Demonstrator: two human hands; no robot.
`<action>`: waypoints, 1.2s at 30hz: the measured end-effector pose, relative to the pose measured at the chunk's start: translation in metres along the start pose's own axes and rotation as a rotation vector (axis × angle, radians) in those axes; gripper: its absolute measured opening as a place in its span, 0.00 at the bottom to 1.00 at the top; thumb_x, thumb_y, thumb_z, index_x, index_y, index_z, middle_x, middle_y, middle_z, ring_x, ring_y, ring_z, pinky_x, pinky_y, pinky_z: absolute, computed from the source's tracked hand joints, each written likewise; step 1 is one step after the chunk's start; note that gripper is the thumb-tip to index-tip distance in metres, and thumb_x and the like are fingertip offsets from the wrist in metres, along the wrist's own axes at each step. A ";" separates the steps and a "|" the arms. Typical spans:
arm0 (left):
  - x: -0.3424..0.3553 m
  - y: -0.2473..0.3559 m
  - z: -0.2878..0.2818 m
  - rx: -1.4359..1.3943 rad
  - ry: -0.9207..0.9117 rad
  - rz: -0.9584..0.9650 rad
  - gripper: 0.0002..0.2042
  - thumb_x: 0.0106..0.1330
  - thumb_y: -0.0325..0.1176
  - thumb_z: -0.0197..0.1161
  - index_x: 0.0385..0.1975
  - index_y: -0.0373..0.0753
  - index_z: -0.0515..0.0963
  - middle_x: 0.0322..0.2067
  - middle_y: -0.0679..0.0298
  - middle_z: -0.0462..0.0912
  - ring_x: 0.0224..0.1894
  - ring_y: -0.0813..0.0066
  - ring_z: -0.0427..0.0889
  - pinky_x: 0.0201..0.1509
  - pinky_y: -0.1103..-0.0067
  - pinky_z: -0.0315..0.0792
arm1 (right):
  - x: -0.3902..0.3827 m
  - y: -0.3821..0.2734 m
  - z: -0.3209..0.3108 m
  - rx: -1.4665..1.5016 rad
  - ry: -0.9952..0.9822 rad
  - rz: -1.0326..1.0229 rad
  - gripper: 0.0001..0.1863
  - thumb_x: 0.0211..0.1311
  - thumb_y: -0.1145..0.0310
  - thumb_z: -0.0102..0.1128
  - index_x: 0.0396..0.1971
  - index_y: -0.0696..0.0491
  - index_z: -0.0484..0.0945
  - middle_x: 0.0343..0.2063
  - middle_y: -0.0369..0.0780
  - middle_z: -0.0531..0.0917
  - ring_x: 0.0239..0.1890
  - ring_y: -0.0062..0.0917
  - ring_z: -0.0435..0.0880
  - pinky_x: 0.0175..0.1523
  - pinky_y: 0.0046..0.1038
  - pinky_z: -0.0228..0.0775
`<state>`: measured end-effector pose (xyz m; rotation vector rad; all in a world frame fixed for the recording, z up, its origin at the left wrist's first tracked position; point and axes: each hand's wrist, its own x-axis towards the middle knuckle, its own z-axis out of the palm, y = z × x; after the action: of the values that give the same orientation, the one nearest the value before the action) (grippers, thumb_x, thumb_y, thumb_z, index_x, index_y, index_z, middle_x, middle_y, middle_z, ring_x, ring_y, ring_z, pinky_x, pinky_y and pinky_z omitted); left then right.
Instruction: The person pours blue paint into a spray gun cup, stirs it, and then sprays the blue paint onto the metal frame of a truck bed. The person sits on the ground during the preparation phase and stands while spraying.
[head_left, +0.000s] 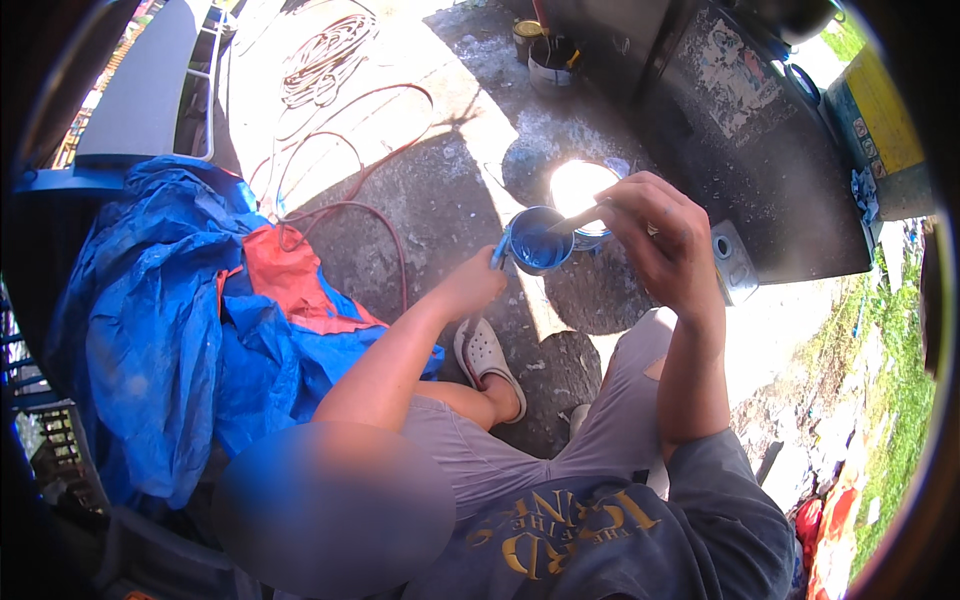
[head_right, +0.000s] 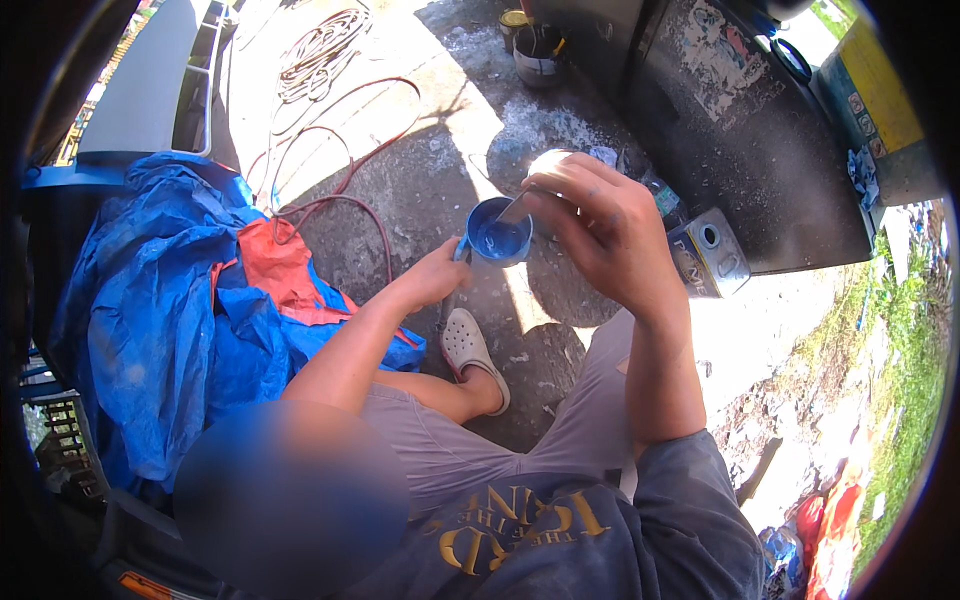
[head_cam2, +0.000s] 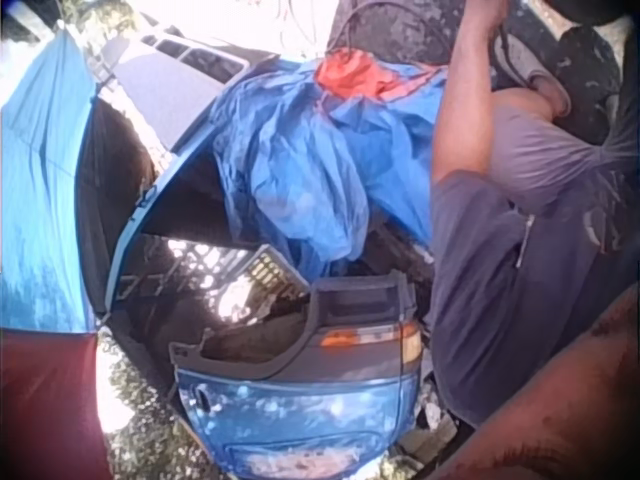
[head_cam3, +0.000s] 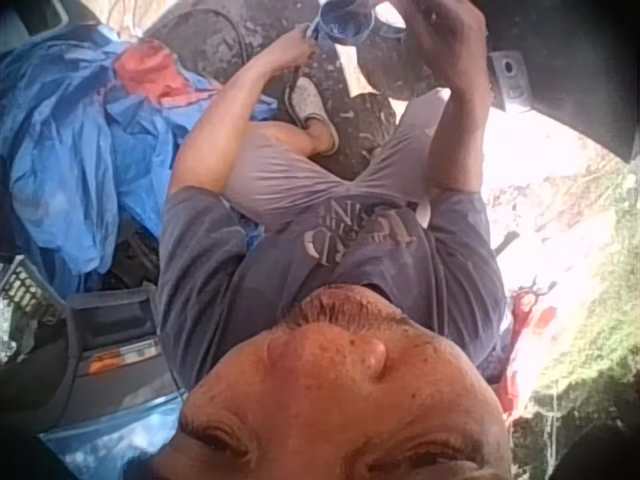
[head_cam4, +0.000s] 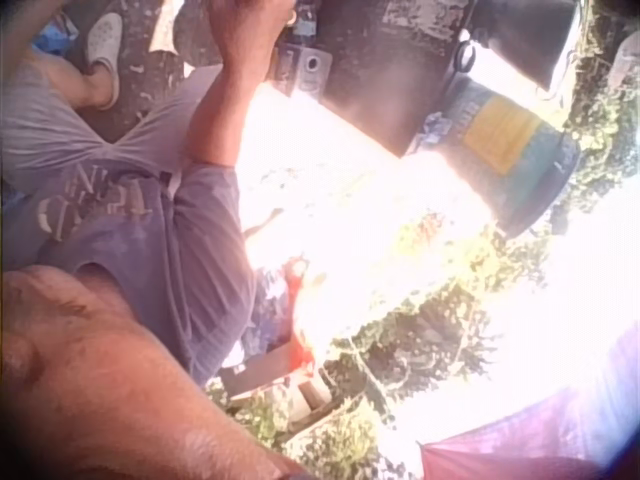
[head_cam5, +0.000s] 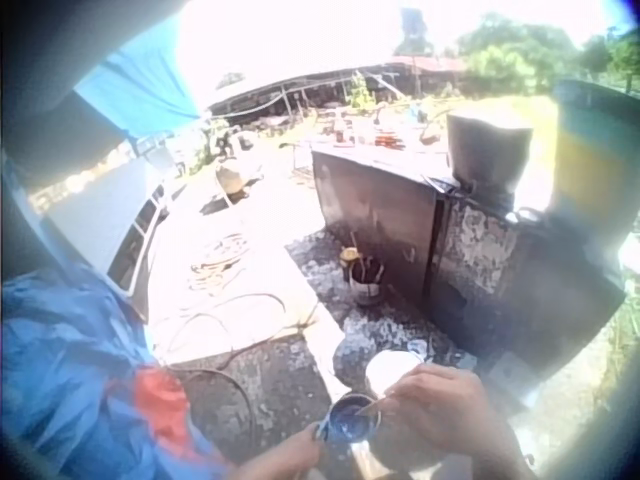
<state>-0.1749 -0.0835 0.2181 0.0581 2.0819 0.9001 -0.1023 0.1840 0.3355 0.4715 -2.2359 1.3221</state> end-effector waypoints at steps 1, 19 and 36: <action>0.002 -0.002 0.000 -0.006 0.007 0.010 0.26 0.63 0.34 0.57 0.63 0.36 0.69 0.33 0.57 0.82 0.35 0.66 0.81 0.41 0.69 0.72 | 0.000 0.001 0.000 0.000 0.001 0.002 0.11 0.60 0.79 0.69 0.43 0.58 0.84 0.37 0.43 0.86 0.33 0.29 0.87 0.30 0.26 0.75; -0.008 0.012 -0.008 -0.058 0.004 -0.034 0.26 0.63 0.33 0.60 0.62 0.35 0.70 0.36 0.58 0.83 0.38 0.68 0.81 0.44 0.71 0.73 | 0.004 0.006 0.000 -0.003 0.087 -0.020 0.10 0.62 0.79 0.68 0.44 0.58 0.84 0.36 0.41 0.85 0.33 0.25 0.85 0.36 0.24 0.74; 0.007 0.011 -0.019 -0.220 0.022 -0.018 0.20 0.61 0.30 0.55 0.56 0.42 0.72 0.40 0.61 0.85 0.44 0.69 0.84 0.45 0.66 0.68 | -0.005 0.059 0.011 0.626 0.302 0.573 0.11 0.73 0.64 0.64 0.46 0.56 0.80 0.28 0.31 0.79 0.28 0.12 0.74 0.34 0.18 0.66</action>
<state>-0.1959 -0.0842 0.2278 -0.0877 1.9880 1.1173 -0.1321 0.2028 0.2862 -0.1923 -1.7275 2.2301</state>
